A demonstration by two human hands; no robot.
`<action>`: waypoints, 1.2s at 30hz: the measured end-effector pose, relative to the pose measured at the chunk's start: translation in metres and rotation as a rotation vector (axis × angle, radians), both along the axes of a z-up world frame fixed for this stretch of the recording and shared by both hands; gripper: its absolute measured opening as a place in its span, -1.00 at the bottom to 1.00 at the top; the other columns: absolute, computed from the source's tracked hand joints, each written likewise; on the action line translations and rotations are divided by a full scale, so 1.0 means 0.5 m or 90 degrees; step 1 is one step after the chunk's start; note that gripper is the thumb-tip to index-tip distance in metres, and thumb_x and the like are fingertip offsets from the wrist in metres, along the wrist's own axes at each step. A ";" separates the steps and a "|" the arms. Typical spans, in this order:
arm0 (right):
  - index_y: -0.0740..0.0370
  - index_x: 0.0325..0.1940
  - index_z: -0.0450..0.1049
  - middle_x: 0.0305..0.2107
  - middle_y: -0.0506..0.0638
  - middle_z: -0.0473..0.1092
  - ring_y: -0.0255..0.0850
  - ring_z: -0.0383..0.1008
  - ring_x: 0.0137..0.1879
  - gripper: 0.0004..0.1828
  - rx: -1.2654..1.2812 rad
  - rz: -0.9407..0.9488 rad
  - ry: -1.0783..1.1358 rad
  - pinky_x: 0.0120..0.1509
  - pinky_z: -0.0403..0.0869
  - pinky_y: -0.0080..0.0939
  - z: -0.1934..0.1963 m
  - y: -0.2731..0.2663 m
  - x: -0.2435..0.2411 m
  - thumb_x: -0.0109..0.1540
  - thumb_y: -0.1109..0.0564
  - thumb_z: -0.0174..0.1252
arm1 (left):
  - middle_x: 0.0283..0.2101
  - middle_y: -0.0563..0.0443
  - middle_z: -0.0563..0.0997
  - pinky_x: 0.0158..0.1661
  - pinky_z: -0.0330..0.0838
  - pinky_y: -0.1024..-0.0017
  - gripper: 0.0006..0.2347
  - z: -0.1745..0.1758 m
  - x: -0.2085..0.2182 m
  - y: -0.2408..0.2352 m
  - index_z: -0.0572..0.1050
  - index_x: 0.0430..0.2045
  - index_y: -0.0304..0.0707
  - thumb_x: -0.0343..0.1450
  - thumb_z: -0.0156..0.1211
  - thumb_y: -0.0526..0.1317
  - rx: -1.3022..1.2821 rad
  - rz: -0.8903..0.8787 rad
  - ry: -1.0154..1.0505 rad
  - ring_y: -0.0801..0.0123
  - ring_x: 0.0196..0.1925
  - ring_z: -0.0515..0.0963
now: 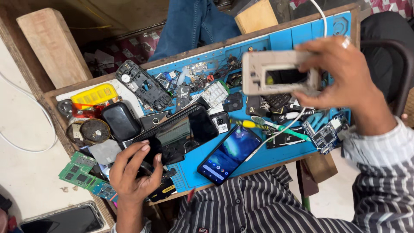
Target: The person uses a screwdriver to work on a disassembled smartphone, then picks up and inspects a black smartphone, testing its screen and buttons. They also handle a second smartphone, navigating its interface and checking settings before placing it on the workbench.
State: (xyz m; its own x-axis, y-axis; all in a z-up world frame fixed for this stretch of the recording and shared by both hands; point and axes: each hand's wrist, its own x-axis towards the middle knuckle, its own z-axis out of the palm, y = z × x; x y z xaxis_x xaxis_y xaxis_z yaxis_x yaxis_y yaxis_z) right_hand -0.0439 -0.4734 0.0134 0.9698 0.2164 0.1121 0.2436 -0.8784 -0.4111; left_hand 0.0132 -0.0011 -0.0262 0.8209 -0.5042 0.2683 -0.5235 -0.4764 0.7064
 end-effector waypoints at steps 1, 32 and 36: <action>0.26 -0.26 0.51 0.03 0.16 0.49 0.08 0.51 0.10 -0.53 0.001 0.013 0.000 0.14 0.47 0.05 -0.005 -0.001 0.012 -0.11 0.00 0.51 | -0.11 -0.24 0.63 -0.17 0.59 0.34 -0.67 0.001 0.002 0.000 0.50 -0.14 -0.37 0.26 0.46 -0.42 -0.002 -0.003 -0.001 0.09 -0.13 0.69; 0.16 0.14 0.54 0.13 0.03 0.47 -0.07 0.43 0.35 -0.48 -0.139 -0.129 0.046 0.54 0.24 0.10 -0.011 0.076 -0.115 0.14 0.00 0.44 | -0.07 -0.24 0.61 -0.16 0.56 0.32 -0.61 0.010 -0.016 -0.003 0.49 -0.02 -0.34 0.27 0.44 -0.42 0.038 0.005 0.000 0.09 -0.13 0.67; 0.12 0.11 0.56 0.15 -0.01 0.49 -0.11 0.45 0.37 -0.57 -0.101 -0.120 0.052 0.53 0.27 0.04 -0.018 0.061 -0.124 0.16 0.09 0.42 | -0.08 -0.23 0.61 -0.16 0.56 0.32 -0.61 0.008 -0.017 -0.003 0.49 -0.01 -0.33 0.28 0.43 -0.42 0.040 0.008 0.000 0.09 -0.13 0.67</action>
State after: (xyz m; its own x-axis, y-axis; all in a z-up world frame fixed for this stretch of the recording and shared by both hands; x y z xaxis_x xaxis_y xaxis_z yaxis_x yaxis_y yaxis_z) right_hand -0.1060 -0.4430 0.0046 0.9991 0.0400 0.0107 0.0414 -0.9603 -0.2760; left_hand 0.0045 -0.0026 -0.0221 0.8275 -0.5093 0.2361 -0.5166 -0.5262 0.6754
